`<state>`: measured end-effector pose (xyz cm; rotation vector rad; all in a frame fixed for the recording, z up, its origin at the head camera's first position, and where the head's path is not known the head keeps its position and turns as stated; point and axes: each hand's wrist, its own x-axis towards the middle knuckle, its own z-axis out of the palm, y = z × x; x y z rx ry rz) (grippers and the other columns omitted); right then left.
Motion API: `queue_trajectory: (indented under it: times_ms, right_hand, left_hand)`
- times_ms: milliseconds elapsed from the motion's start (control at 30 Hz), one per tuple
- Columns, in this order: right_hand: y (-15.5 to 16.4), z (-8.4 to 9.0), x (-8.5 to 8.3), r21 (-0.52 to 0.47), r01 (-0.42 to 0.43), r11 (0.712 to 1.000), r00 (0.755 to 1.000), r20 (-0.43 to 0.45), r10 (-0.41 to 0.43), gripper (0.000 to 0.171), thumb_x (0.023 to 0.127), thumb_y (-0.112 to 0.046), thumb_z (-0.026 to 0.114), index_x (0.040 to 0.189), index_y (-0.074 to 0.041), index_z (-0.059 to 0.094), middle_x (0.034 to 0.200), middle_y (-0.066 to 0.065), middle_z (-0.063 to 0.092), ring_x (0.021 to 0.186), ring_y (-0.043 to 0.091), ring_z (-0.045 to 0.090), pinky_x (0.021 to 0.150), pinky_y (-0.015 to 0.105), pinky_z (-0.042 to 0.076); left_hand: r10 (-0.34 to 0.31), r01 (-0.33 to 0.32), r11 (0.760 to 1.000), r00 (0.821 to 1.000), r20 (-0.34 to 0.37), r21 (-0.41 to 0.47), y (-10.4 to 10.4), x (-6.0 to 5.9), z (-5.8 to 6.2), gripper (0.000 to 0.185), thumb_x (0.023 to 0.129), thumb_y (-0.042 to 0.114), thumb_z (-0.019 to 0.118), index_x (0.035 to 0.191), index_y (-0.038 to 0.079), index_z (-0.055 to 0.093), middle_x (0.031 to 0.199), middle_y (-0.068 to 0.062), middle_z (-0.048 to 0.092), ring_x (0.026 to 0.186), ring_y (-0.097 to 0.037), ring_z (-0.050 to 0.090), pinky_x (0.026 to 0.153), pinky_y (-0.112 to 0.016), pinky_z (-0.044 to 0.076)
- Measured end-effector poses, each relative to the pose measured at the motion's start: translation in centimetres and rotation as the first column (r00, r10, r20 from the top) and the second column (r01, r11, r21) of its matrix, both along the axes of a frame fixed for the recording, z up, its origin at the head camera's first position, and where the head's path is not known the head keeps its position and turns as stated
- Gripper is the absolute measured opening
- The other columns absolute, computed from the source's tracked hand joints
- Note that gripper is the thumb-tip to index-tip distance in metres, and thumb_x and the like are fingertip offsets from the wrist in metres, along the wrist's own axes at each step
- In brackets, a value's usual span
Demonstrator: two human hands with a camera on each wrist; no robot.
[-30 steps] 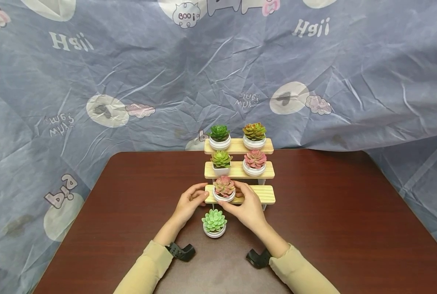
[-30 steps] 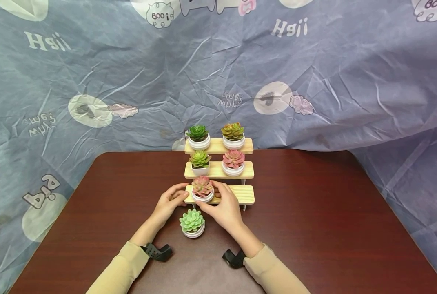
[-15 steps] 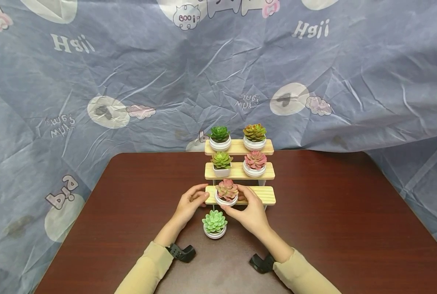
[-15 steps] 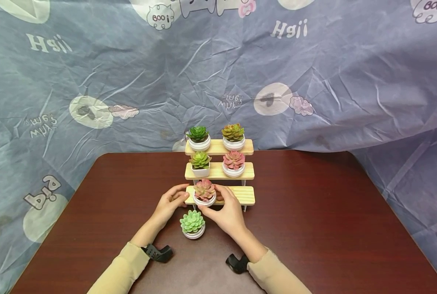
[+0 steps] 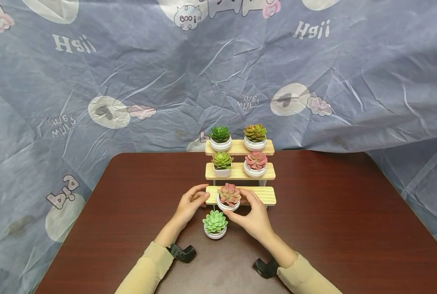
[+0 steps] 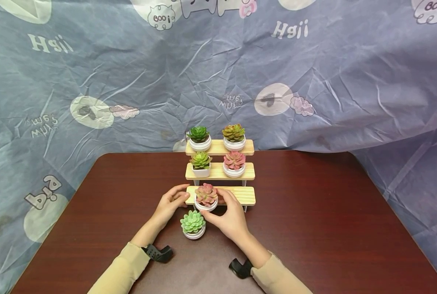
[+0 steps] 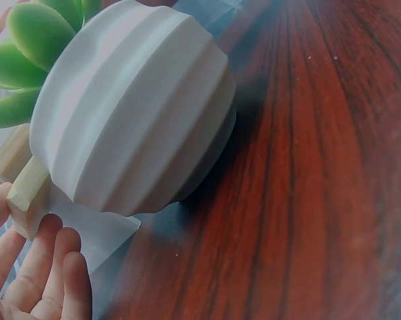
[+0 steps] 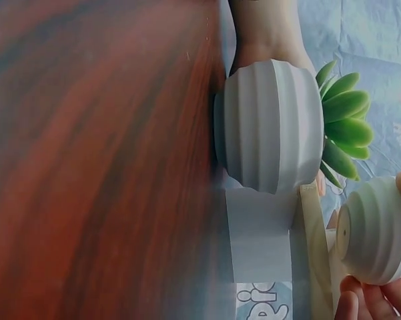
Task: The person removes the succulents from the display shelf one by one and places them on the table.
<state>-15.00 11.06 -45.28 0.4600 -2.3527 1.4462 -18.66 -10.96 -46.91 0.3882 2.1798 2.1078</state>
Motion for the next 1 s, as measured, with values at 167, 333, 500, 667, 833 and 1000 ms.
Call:
queue_trajectory:
  times_ms: [167,333,500,667,833,1000]
  right_hand:
    - [0.2,-0.2,0.3,-0.006,-0.002,1.000,1.000,-0.014,0.002,0.061,0.065,-0.022,0.088,0.119,-0.016,0.061,0.109,-0.006,0.062,0.086,0.008,0.062,0.083,0.034,0.048]
    - [0.5,-0.1,0.7,-0.011,-0.007,1.000,1.000,-0.011,0.007,0.061,0.064,-0.022,0.088,0.119,-0.017,0.062,0.109,-0.006,0.062,0.086,0.009,0.062,0.084,0.038,0.047]
    - [0.8,0.1,1.1,0.003,-0.003,1.000,1.000,-0.015,0.004,0.062,0.063,-0.021,0.088,0.118,-0.016,0.062,0.109,-0.007,0.062,0.088,0.009,0.061,0.083,0.036,0.048]
    - [1.2,-0.1,1.3,0.007,-0.009,1.000,1.000,-0.030,0.009,0.062,0.062,-0.019,0.089,0.117,-0.017,0.062,0.108,-0.009,0.062,0.087,0.008,0.061,0.084,0.031,0.047]
    - [1.6,-0.3,1.7,0.004,-0.017,1.000,1.000,-0.021,0.017,0.061,0.062,-0.018,0.089,0.117,-0.018,0.062,0.107,-0.009,0.062,0.088,0.008,0.061,0.083,0.034,0.048]
    - [2.0,-0.5,2.1,0.023,-0.014,1.000,1.000,-0.009,0.014,0.062,0.061,-0.018,0.089,0.117,-0.018,0.062,0.108,-0.011,0.061,0.090,0.008,0.061,0.084,0.028,0.047]
  left_hand:
    - [-0.004,0.004,1.000,1.000,0.003,0.003,0.0,0.0,0.0,0.043,0.094,0.009,0.058,0.132,-0.008,0.046,0.099,-0.014,0.066,0.081,-0.010,0.061,0.077,-0.044,0.053]
    - [-0.003,0.003,1.000,1.000,0.009,0.005,0.1,0.0,0.0,0.042,0.094,0.009,0.058,0.132,-0.008,0.047,0.100,-0.015,0.066,0.081,-0.010,0.061,0.078,-0.045,0.053]
    - [0.001,-0.001,1.000,1.000,0.012,0.002,0.1,0.0,0.1,0.043,0.094,0.009,0.058,0.132,-0.007,0.047,0.102,-0.020,0.064,0.081,-0.010,0.061,0.079,-0.047,0.052]
    - [0.005,-0.005,1.000,1.000,0.006,-0.004,0.1,-0.1,0.0,0.043,0.094,0.010,0.058,0.132,-0.008,0.046,0.100,-0.016,0.066,0.081,-0.010,0.061,0.078,-0.048,0.052]
    - [0.004,-0.003,1.000,1.000,0.007,-0.004,0.1,-0.1,0.0,0.043,0.094,0.011,0.059,0.131,-0.007,0.048,0.096,-0.009,0.066,0.079,-0.011,0.061,0.079,-0.052,0.051]
    - [0.003,-0.003,1.000,1.000,0.014,-0.005,0.0,-0.1,0.0,0.042,0.094,0.011,0.059,0.132,-0.006,0.048,0.096,-0.007,0.065,0.077,-0.012,0.060,0.080,-0.051,0.051]
